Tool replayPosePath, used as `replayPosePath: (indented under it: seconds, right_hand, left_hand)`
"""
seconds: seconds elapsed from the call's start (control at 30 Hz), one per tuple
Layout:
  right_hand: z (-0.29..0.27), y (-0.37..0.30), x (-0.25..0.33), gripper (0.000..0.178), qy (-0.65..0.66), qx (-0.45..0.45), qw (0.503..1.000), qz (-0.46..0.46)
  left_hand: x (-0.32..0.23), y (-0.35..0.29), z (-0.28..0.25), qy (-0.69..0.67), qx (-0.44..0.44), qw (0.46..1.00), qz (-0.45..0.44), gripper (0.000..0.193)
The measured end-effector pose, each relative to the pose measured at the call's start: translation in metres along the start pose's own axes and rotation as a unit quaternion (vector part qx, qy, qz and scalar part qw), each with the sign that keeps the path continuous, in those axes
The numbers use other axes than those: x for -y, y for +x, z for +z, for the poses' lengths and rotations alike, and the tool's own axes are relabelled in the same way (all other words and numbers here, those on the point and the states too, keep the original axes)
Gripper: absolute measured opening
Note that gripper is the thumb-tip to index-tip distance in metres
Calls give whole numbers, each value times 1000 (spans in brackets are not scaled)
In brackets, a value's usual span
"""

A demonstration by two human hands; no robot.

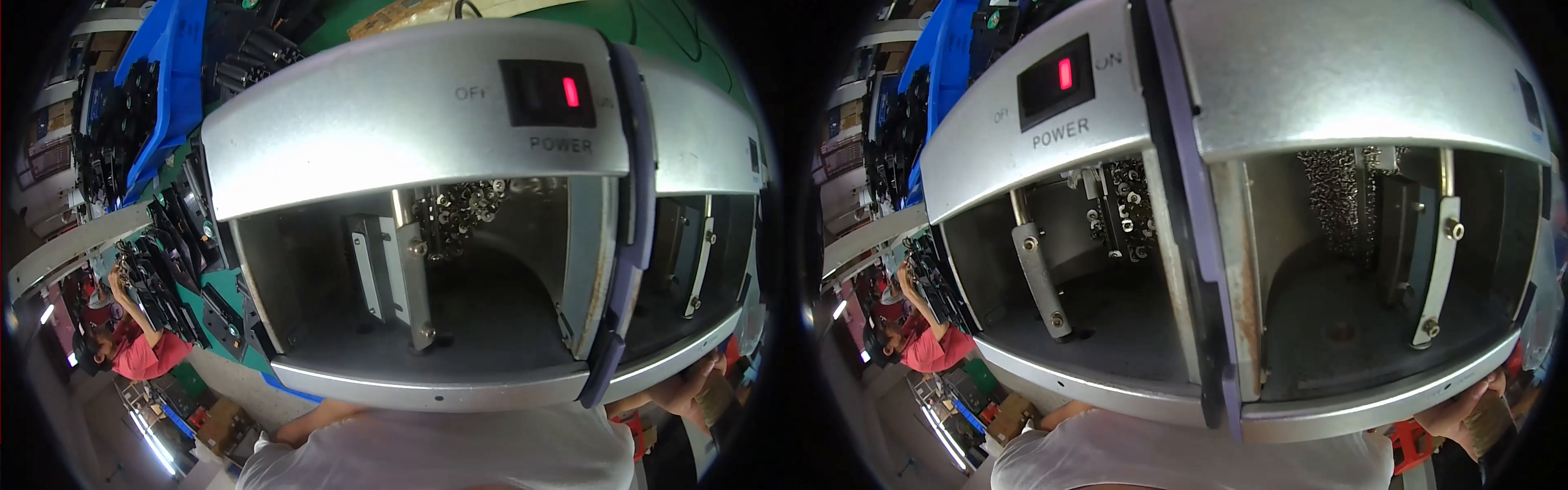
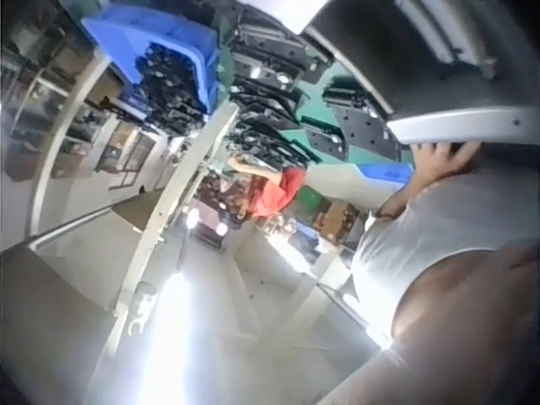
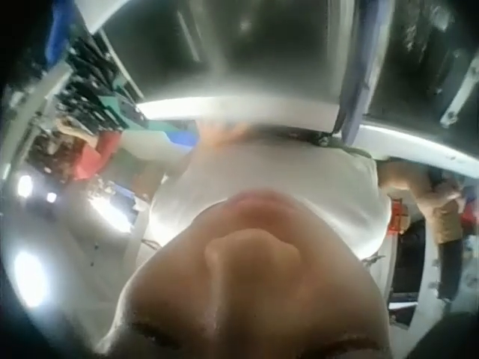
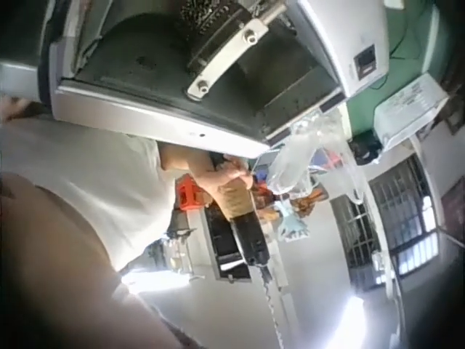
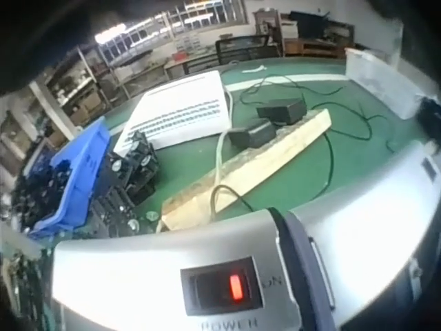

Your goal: The person assembles black plastic housings by hand, securing them with screws using an electric screwdriver.

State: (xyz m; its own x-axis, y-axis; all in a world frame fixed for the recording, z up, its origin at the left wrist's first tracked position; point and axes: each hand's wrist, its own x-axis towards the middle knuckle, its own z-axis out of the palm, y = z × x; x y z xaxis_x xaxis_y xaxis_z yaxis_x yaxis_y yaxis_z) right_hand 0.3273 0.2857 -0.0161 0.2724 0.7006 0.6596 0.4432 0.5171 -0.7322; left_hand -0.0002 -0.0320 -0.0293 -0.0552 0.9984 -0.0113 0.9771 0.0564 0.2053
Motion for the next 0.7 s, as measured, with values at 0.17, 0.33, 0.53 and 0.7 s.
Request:
replayPosePath:
  seconds: [0.17,0.33,0.53,0.7]
  right_hand:
    - [-12,5,-12,7,5,42,998,42]
    - [-31,10,-34,9,7,76,994,83]
    - [-54,15,-46,11,26,106,987,120]
    - [-11,9,-10,23,119,-6,993,18]
  left_hand:
    - [2,-5,5,-10,-3,1000,19,43]
    - [11,-11,10,-56,15,998,5,41]
    - [6,-23,10,-284,117,936,-171,43]
    - [-3,31,-15,67,-69,995,3,36]
